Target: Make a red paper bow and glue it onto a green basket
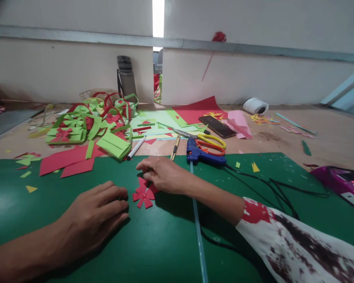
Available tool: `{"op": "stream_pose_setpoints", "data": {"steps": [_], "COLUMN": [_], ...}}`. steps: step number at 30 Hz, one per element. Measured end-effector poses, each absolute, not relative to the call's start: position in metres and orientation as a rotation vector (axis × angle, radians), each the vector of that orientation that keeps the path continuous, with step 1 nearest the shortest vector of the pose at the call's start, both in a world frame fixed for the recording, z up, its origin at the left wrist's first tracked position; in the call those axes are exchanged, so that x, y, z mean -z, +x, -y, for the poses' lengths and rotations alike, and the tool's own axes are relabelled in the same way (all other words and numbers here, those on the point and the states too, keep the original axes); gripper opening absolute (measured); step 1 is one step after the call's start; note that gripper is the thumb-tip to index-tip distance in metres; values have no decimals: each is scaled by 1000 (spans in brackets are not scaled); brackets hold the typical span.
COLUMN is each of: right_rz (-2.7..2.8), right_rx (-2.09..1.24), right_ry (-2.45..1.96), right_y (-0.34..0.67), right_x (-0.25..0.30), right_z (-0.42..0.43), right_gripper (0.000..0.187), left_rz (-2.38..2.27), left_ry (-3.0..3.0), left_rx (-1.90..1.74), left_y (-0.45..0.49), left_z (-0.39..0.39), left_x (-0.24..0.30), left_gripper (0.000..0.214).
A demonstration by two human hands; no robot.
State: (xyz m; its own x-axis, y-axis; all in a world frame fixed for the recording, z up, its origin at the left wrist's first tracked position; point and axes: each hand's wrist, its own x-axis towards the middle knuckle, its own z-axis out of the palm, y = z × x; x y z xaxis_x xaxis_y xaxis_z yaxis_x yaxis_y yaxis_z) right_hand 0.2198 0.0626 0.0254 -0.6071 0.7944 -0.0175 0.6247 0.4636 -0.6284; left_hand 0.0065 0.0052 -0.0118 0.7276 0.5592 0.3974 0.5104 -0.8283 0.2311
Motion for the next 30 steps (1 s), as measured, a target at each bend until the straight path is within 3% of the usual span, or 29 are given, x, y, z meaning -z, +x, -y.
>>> {"op": "stream_pose_setpoints", "data": {"steps": [7,12,26,30], "right_rz": [2824,2824,2891,2825], "right_rx": [-776,-734,-738,-804], "right_ry": [-1116,-1188,-1176,-1275], "right_y": [215,214,223,226], "right_x": [-41,-44,-50,-47], "right_z": [-64,-64,-58,-55], "right_gripper": [21,13,18,7], "left_rz": [-851,-856,-866,-867], "left_ry": [2778,2692,2304,2257], "left_rx": [-664,-692,-901,-892], "left_y": [8,7,7,7], "left_z": [-8,-8,-18,-18], "left_x": [9,8,4,3], "left_gripper": [25,22,23,24]}}
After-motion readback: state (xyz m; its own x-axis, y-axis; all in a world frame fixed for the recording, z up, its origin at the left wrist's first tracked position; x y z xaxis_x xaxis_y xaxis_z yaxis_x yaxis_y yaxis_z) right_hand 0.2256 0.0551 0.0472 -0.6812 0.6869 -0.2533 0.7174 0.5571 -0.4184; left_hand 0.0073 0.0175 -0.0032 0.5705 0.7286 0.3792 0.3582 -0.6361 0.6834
